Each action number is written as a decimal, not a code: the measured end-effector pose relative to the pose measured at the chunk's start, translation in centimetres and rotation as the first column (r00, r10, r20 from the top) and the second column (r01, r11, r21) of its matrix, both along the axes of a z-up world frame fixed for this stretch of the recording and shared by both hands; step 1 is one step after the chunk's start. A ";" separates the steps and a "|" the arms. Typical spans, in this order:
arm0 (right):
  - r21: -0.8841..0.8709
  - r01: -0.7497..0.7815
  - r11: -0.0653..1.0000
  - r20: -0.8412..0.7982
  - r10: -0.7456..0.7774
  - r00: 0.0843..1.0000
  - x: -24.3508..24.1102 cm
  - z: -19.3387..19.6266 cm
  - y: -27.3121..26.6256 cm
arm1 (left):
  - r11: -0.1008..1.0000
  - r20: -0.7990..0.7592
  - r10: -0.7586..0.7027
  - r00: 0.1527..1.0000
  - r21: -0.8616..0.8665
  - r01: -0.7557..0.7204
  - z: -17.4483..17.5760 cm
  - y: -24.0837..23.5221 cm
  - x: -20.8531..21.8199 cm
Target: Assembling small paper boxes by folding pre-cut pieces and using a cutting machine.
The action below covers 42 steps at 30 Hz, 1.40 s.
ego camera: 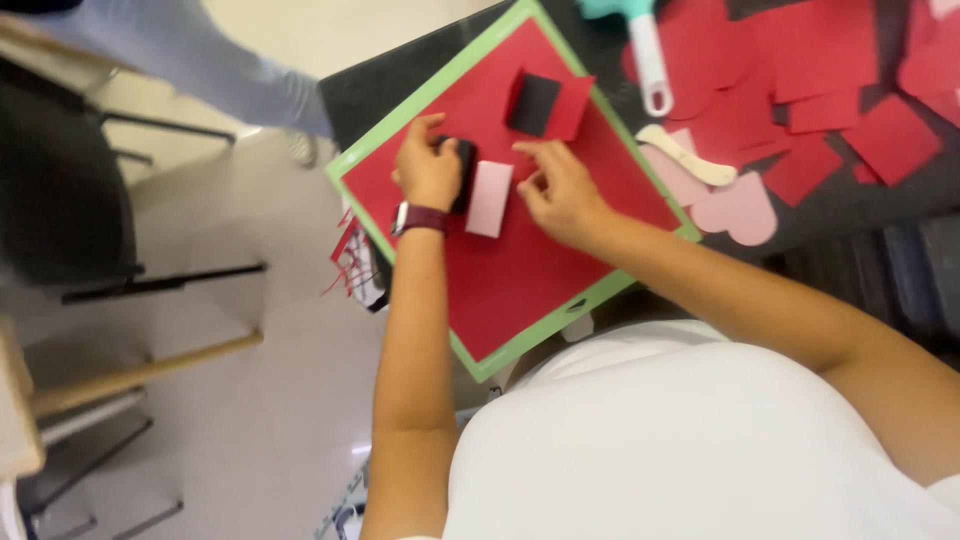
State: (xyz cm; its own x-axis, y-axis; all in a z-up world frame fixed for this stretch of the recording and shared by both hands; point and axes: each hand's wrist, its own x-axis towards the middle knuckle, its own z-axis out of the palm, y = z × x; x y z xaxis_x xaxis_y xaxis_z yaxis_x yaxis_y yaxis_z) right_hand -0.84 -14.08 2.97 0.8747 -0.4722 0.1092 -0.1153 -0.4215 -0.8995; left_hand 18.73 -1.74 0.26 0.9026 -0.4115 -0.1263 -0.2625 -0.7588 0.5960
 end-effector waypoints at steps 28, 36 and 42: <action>-0.886 -0.137 0.443 0.085 0.444 0.892 4.7 2.3 10.6 | 0.859 0.162 0.401 0.902 -0.409 -0.308 -0.8 20.4 -15.3; -0.875 -0.170 0.453 0.060 0.451 0.891 10.6 -3.0 10.2 | 0.799 -0.330 0.351 0.876 -0.381 -0.464 -3.4 22.3 -23.6; -0.837 -0.145 0.528 -0.002 0.262 0.965 7.1 -0.5 2.9 | 0.545 -0.753 0.210 0.623 -0.439 -0.715 4.5 18.4 -24.0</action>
